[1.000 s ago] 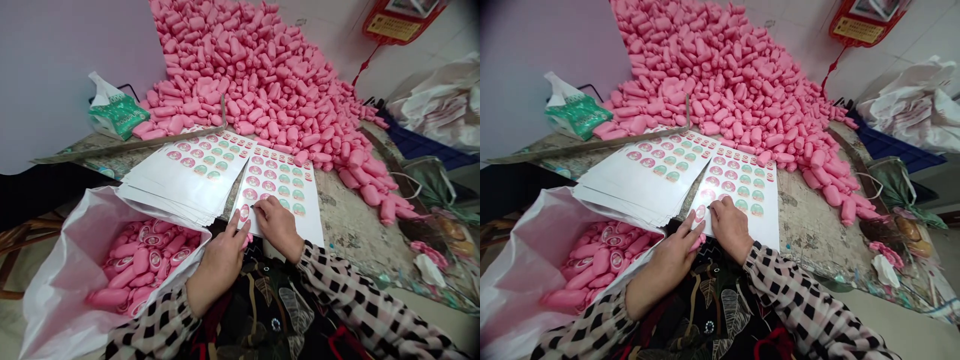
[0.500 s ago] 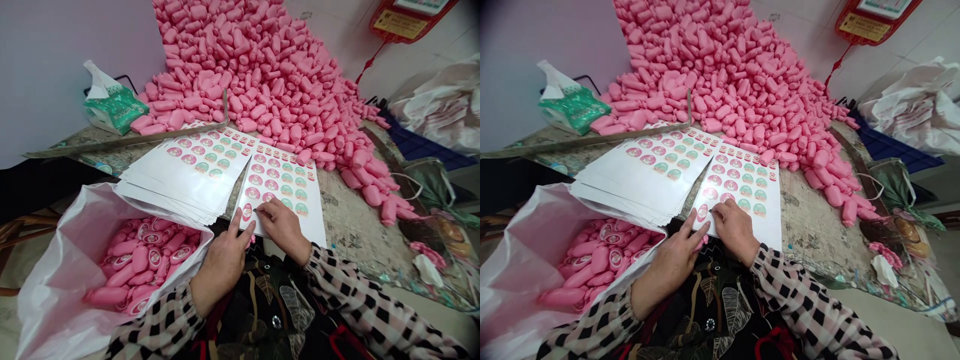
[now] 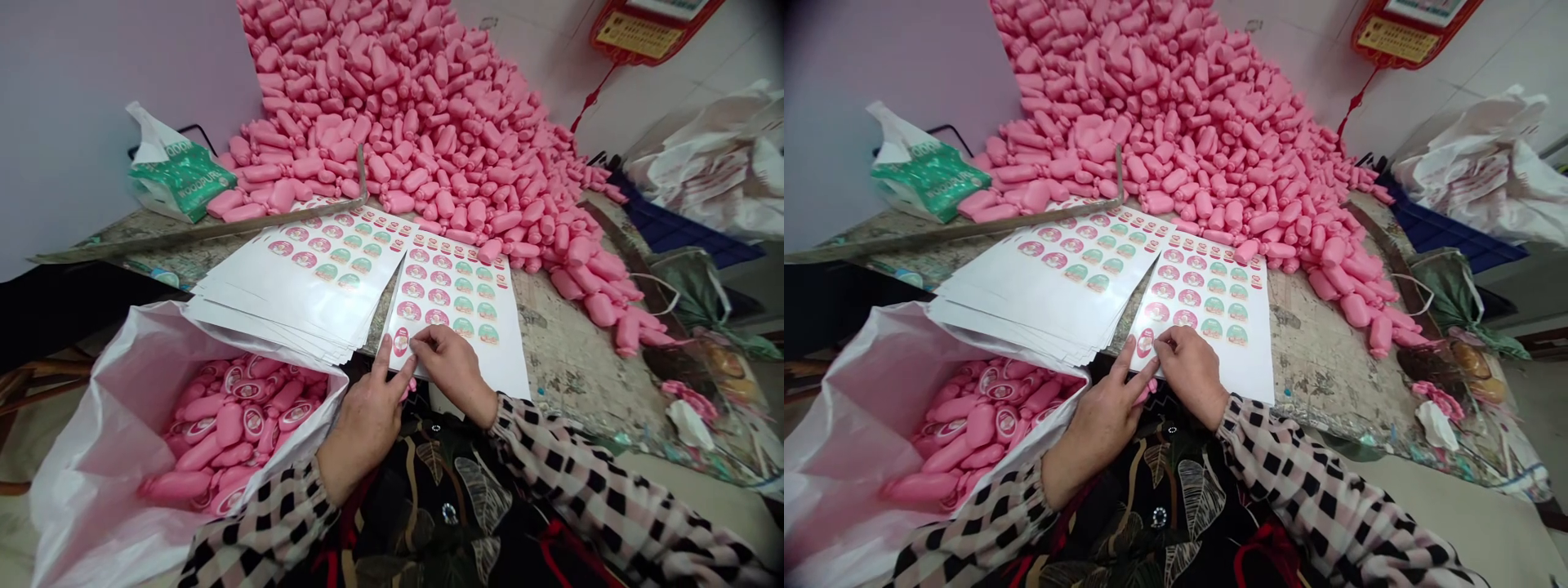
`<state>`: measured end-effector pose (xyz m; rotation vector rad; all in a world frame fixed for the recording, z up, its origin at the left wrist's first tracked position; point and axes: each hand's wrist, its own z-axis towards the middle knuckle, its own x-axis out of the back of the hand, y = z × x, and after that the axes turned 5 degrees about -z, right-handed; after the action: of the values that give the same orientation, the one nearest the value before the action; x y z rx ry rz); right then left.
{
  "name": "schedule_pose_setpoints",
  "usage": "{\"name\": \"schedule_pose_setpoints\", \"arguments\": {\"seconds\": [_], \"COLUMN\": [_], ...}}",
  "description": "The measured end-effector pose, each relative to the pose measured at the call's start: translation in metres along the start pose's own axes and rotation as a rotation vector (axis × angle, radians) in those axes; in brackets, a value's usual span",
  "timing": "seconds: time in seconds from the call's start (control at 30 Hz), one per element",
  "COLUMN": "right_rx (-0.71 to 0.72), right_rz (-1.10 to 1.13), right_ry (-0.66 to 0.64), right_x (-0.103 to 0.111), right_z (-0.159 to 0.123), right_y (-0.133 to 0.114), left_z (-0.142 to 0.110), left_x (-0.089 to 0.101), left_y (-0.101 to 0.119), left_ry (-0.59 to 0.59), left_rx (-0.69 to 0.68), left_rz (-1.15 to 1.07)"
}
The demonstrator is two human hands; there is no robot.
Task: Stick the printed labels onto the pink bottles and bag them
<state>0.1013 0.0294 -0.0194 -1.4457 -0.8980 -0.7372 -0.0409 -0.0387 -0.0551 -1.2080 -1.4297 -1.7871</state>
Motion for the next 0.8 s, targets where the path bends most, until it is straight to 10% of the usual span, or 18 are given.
{"name": "schedule_pose_setpoints", "arguments": {"seconds": [0.8], "right_rx": [0.071], "right_rz": [-0.118], "right_ry": [0.060], "right_x": [0.027], "right_z": [0.007], "right_y": [-0.016], "left_z": [-0.002], "left_x": [0.001], "left_y": [0.003], "left_ry": [0.002], "left_rx": [0.008], "left_rz": [0.091]}}
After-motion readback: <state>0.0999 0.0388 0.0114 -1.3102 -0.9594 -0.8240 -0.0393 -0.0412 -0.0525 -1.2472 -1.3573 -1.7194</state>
